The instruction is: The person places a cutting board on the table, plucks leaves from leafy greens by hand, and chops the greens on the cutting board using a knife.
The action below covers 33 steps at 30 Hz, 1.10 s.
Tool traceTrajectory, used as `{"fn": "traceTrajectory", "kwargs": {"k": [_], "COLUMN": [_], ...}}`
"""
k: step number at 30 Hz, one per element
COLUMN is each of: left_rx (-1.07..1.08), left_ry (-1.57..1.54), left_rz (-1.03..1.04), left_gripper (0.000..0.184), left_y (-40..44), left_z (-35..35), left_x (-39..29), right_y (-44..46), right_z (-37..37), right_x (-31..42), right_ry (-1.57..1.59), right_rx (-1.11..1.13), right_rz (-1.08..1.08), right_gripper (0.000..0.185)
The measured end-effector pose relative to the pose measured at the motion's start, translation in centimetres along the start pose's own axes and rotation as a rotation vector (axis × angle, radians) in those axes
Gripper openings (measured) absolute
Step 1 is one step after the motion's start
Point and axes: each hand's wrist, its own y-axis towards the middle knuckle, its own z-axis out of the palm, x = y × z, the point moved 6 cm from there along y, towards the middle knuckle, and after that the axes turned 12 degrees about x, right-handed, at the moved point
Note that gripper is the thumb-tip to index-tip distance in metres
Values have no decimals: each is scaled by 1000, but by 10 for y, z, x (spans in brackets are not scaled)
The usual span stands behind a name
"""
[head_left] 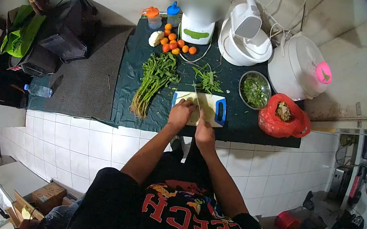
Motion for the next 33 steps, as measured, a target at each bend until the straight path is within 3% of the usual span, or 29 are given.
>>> {"fn": "traceTrajectory", "kwargs": {"k": [6, 15, 18, 24, 26, 28, 30, 33], "left_rx": [-30, -47, -36, -10, -20, -24, -5, 12], "left_ry": [-49, -59, -59, -71, -76, -62, -74, -105], "left_rz": [-19, -11, -13, -45, -53, -35, -31, -30], "left_gripper": [29, 26, 27, 30, 30, 30, 29, 26], "left_y": [-2, -1, 0, -1, 2, 3, 7, 2], "left_z": [2, 9, 6, 2, 4, 11, 7, 5], "left_x": [1, 10, 8, 5, 10, 12, 13, 10], "right_y": [-24, -1, -17, -8, 0, 1, -11, -21], "right_z": [6, 3, 2, 9, 8, 8, 3, 13], "right_x": [1, 4, 7, -2, 1, -1, 6, 7], "right_ry": [-88, -40, -144, 55, -118, 2, -79, -149], "right_rx": [-45, 4, -133, -115, -79, -39, -140, -89], "right_rz": [-58, 65, -112, -58, -67, -26, -105, -36], "right_gripper": [66, 60, 64, 58, 57, 56, 57, 64]}}
